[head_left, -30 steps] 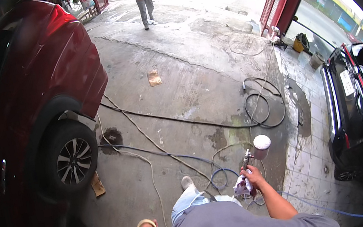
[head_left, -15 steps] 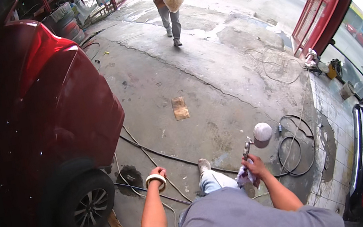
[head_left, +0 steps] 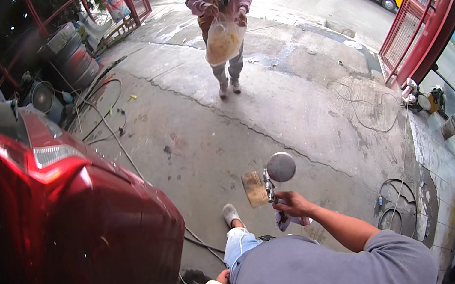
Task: The person pours red paint into a spray gun, walks to a car part covered with newspaper, and applies red paint to the surface. The person briefly touches their face during the task.
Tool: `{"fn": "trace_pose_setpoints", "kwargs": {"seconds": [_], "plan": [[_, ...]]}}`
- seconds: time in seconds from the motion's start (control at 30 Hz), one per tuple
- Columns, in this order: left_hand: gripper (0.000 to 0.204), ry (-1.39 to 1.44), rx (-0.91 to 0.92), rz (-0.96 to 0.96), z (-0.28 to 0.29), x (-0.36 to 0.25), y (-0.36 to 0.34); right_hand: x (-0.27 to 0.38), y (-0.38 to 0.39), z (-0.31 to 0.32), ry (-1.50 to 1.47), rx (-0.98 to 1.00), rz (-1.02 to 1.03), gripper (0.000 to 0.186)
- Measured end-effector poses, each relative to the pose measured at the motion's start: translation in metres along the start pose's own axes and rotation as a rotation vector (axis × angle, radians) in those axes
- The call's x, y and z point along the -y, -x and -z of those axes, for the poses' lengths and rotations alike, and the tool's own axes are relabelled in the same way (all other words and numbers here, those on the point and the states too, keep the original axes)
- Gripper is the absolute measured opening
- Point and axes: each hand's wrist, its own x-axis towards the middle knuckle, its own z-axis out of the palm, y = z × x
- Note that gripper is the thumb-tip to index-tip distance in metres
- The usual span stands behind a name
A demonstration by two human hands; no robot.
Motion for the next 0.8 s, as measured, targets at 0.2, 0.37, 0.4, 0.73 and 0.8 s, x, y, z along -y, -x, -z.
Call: {"fn": "trace_pose_setpoints", "kwargs": {"seconds": [0.2,0.37,0.4,0.73,0.8], "plan": [[0.06,-0.457,0.351,-0.029,0.007,-0.331,0.137,0.045,-0.186,-0.008,0.009,-0.048,0.037,0.038],[0.121,0.565,1.414,-1.083,-0.064,-0.591,0.21,0.096,-0.299,0.003,-0.09,0.03,-0.054,0.034],[0.122,0.459,1.5,-1.112,-0.069,-0.634,0.209,0.11,-0.328,0.006,-0.051,0.032,-0.025,0.033],[0.048,-0.082,0.98,-1.237,-0.113,-0.917,0.154,0.101,-0.576,0.081,0.115,-0.054,0.167,0.036],[0.01,-0.397,0.657,-1.378,-0.144,-0.952,0.17,0.102,-0.617,0.101,0.121,-0.005,0.163,0.037]]}}
